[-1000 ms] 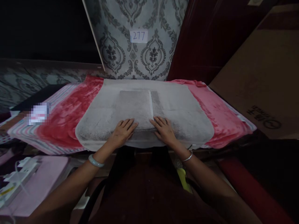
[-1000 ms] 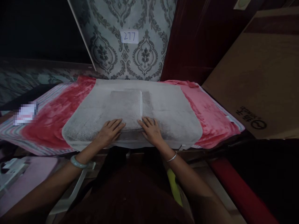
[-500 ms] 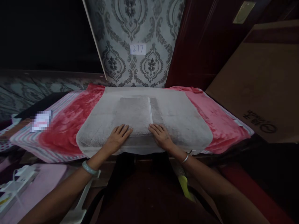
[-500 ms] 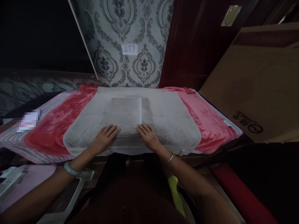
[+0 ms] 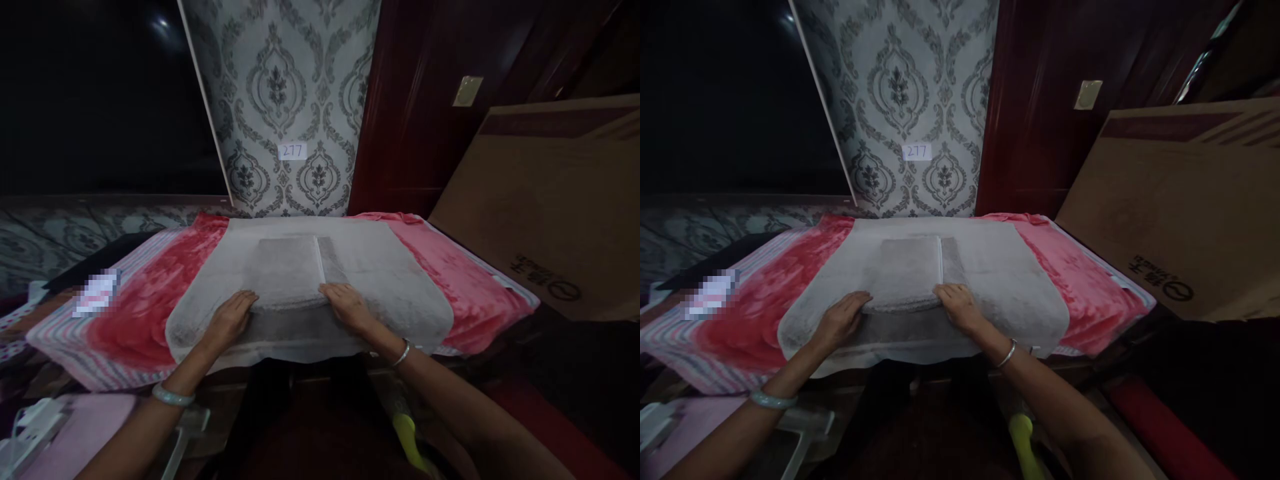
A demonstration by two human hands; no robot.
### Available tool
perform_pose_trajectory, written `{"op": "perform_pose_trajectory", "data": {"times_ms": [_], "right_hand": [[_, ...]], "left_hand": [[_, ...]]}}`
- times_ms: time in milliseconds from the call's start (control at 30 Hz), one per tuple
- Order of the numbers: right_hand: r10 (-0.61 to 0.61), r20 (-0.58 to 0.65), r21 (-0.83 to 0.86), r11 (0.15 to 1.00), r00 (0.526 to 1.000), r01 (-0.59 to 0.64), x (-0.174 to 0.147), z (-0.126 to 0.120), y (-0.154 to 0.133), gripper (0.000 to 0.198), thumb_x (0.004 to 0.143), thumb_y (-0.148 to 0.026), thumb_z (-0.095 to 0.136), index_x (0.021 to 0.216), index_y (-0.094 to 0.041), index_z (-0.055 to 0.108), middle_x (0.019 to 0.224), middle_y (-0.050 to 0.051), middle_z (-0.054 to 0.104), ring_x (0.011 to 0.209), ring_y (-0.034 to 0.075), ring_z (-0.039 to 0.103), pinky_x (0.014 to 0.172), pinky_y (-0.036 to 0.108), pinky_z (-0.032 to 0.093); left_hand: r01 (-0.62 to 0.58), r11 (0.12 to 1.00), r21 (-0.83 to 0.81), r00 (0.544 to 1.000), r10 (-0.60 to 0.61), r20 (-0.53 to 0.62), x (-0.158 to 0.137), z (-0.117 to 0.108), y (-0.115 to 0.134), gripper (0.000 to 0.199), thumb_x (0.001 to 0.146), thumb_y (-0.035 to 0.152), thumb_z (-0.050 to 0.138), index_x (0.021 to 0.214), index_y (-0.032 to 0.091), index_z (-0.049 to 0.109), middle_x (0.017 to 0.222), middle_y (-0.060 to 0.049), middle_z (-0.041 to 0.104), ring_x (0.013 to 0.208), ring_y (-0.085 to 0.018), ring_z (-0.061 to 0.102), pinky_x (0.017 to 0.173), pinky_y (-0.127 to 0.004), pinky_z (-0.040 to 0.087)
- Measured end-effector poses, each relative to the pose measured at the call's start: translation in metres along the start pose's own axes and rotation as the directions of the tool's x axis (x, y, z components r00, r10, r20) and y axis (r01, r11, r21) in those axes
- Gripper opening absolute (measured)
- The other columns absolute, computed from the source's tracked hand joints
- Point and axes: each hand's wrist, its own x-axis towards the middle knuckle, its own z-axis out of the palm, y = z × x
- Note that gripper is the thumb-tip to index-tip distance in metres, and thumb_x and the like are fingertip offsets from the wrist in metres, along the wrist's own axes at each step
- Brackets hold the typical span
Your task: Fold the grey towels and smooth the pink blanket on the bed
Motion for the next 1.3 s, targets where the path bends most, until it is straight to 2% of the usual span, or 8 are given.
{"op": "perform_pose_trajectory", "data": {"times_ms": [233, 500, 600, 700, 833, 967, 1167, 1300], "right_hand": [[0.043, -0.088, -0.055, 0.997, 0.995, -0.048, 0.034, -0.075, 0.003, 0.037, 0.093, -0.009, 0.050, 0.124, -0.018, 0.068, 0.115, 0.010, 0.075, 0.108, 0.023, 0.068, 0.096, 0.035, 0.051], [-0.059, -0.214, -0.107, 0.994, 0.975, 0.036, 0.092, -0.214, 0.011, 0.026, 0.100, -0.028, 0.052, 0.115, -0.018, 0.071, 0.100, 0.005, 0.076, 0.091, 0.022, 0.071, 0.082, 0.037, 0.053], [-0.119, -0.147, -0.084, 0.991, 0.982, 0.107, 0.125, -0.257, 0.028, 0.040, 0.102, -0.043, 0.049, 0.105, -0.012, 0.074, 0.093, 0.001, 0.074, 0.082, 0.016, 0.070, 0.078, 0.033, 0.051], [-0.094, -0.022, -0.004, 0.996, 0.995, 0.094, 0.165, -0.268, 0.059, 0.055, 0.105, -0.048, 0.036, 0.101, -0.010, 0.076, 0.096, -0.002, 0.073, 0.084, 0.011, 0.068, 0.077, 0.028, 0.048], [0.089, 0.165, 0.110, 0.988, 0.982, -0.108, 0.218, -0.228, 0.094, 0.029, 0.096, -0.036, 0.065, 0.103, -0.011, 0.077, 0.103, 0.004, 0.076, 0.092, 0.017, 0.070, 0.082, 0.028, 0.053], [0.457, 0.100, -0.037, 0.890, 0.884, -0.455, 0.231, -0.146, 0.085, 0.036, 0.095, -0.015, 0.059, 0.130, -0.013, 0.069, 0.130, 0.014, 0.069, 0.122, 0.027, 0.063, 0.101, 0.039, 0.050], [0.411, 0.306, -0.055, 0.908, 0.859, -0.415, 0.154, -0.012, 0.046, 0.053, 0.101, -0.039, 0.052, 0.152, -0.023, 0.049, 0.154, 0.011, 0.052, 0.142, 0.026, 0.047, 0.115, 0.044, 0.039], [0.374, 0.404, -0.092, 0.925, 0.835, -0.369, 0.101, 0.038, 0.047, 0.062, 0.104, -0.052, 0.037, 0.161, -0.030, 0.029, 0.170, 0.006, 0.021, 0.156, 0.028, 0.017, 0.121, 0.059, 0.021]], "left_hand": [[0.045, 0.998, -0.032, 0.967, -0.052, -0.250, 0.045, -0.071, 0.009, 0.029, 0.092, 0.023, 0.044, 0.108, 0.023, 0.068, 0.102, -0.006, 0.076, 0.099, -0.022, 0.071, 0.092, -0.038, 0.057], [0.144, 0.979, -0.141, 0.863, -0.194, -0.466, 0.116, -0.189, 0.040, 0.029, 0.087, 0.042, 0.057, 0.102, 0.021, 0.070, 0.088, 0.001, 0.072, 0.077, -0.015, 0.064, 0.076, -0.028, 0.053], [0.120, 0.968, -0.220, 0.846, -0.216, -0.487, 0.143, -0.219, 0.037, 0.041, 0.084, 0.049, 0.060, 0.101, 0.013, 0.071, 0.075, 0.004, 0.064, 0.065, -0.006, 0.052, 0.069, -0.022, 0.046], [0.090, 0.922, -0.377, 0.880, -0.251, -0.402, 0.169, -0.226, 0.019, 0.048, 0.081, 0.050, 0.064, 0.101, 0.007, 0.068, 0.074, 0.004, 0.058, 0.066, -0.005, 0.051, 0.072, -0.025, 0.045], [0.242, 0.821, -0.517, 0.918, -0.366, -0.151, 0.209, -0.189, -0.022, 0.036, 0.079, 0.040, 0.067, 0.100, 0.011, 0.069, 0.079, -0.002, 0.064, 0.073, -0.014, 0.061, 0.075, -0.032, 0.053], [0.495, 0.826, -0.271, 0.847, -0.528, -0.065, 0.233, -0.106, -0.050, 0.047, 0.080, 0.030, 0.065, 0.123, 0.011, 0.065, 0.121, -0.017, 0.070, 0.114, -0.031, 0.065, 0.098, -0.045, 0.052], [0.367, 0.929, -0.052, 0.869, -0.323, 0.375, 0.172, 0.022, -0.025, 0.068, 0.094, 0.052, 0.050, 0.154, 0.021, 0.041, 0.164, -0.016, 0.034, 0.153, -0.032, 0.030, 0.121, -0.055, 0.030], [0.302, 0.953, 0.034, 0.852, -0.286, 0.439, 0.129, 0.061, -0.002, 0.064, 0.101, 0.050, 0.034, 0.160, 0.026, 0.032, 0.170, -0.010, 0.020, 0.157, -0.032, 0.016, 0.124, -0.061, 0.016]]}}
